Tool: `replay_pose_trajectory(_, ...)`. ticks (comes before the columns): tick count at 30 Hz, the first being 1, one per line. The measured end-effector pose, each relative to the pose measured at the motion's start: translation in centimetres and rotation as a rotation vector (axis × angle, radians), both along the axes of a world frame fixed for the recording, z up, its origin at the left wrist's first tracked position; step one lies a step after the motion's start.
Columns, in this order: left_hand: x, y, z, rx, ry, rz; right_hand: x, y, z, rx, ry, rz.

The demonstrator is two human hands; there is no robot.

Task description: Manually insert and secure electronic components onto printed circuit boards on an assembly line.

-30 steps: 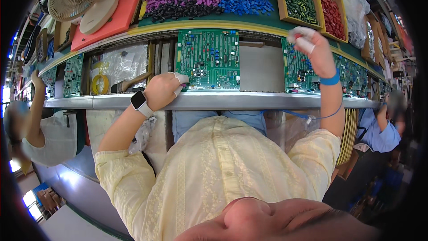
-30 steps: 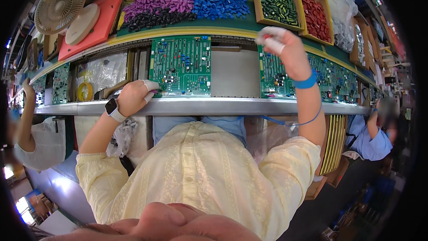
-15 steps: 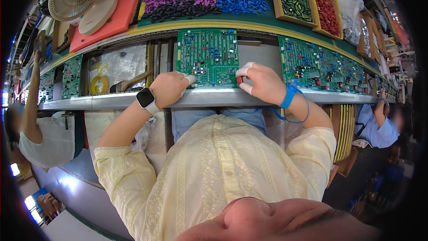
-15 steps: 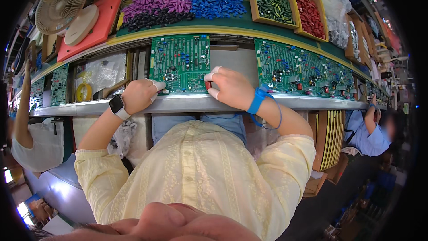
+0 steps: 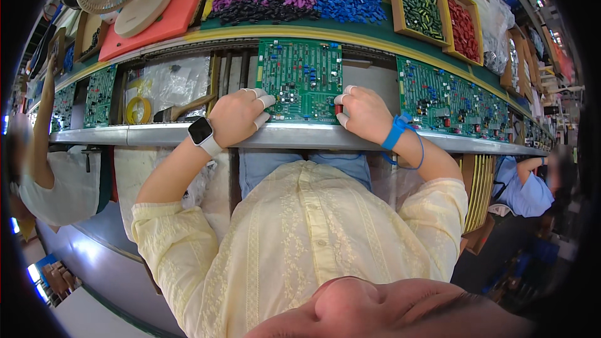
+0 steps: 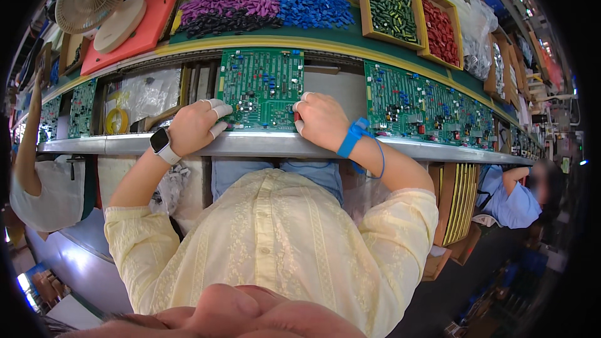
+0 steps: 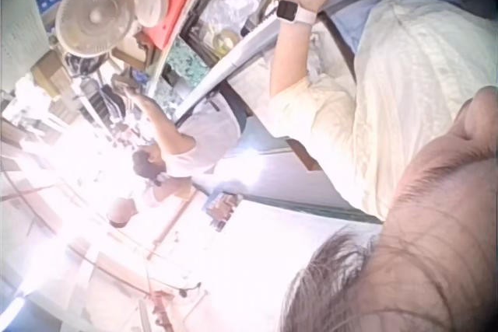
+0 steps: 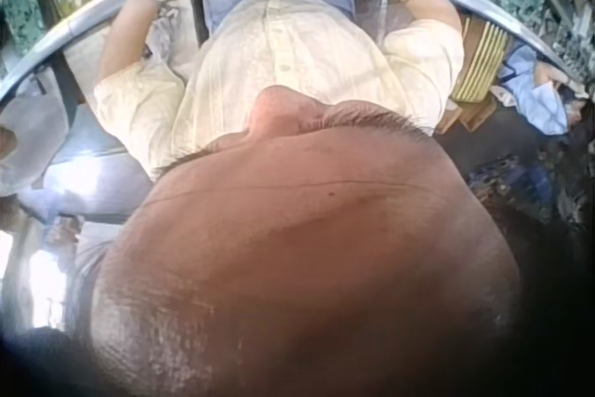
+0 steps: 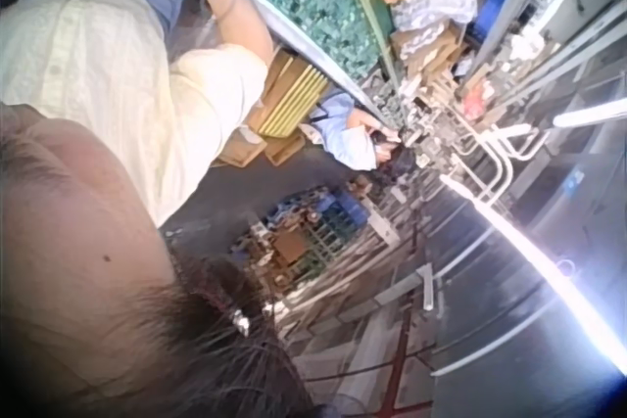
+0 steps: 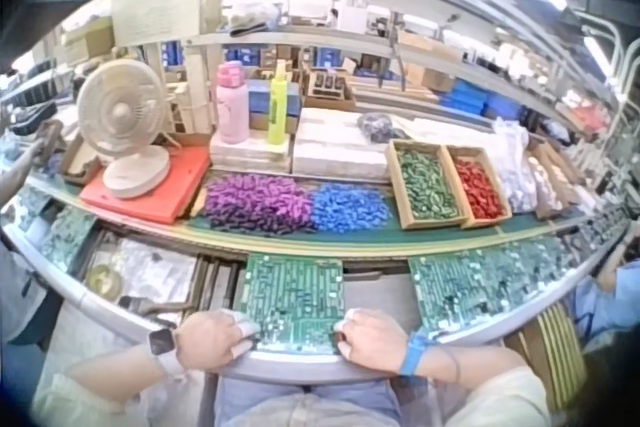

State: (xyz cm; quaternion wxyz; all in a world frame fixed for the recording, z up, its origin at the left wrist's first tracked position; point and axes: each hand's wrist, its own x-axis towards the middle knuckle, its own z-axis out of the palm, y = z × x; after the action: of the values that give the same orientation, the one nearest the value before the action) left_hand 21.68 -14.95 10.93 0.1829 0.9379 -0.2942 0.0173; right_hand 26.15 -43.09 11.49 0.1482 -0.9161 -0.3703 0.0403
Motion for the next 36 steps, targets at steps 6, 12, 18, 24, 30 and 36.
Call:
replay_pose_trajectory(6, 0.4, 0.4, -0.1, -0.023, -0.02, 0.026, 0.3, 0.3, -0.2, -0.029, -0.021, 0.0)
replay_pose_trajectory(12, 0.2, 0.5, -0.2, -0.008, -0.044, 0.061, 0.2, 0.6, 0.5, -0.016, -0.004, 0.006)
replay_pose_trajectory(18, -0.2, 0.8, -0.1, -0.064, -0.055, 0.071, 13.2, -7.8, 3.4, 0.165, -0.236, -0.389)
replay_pose_trajectory(24, 0.5, 1.2, 0.0, 0.012, -0.014, 0.099, 26.7, -21.2, -2.0, -0.25, -0.147, -0.737)
replay_pose_trajectory(30, 0.9, 0.4, -0.1, 0.017, -0.054, 0.09, 28.6, -20.4, -3.5, -0.091, -0.106, -0.739)
replay_pose_trajectory(36, 1.3, 0.3, -0.1, -0.03, -0.028, 0.055, 28.4, -18.5, -2.3, -0.092, -0.016, -0.761)
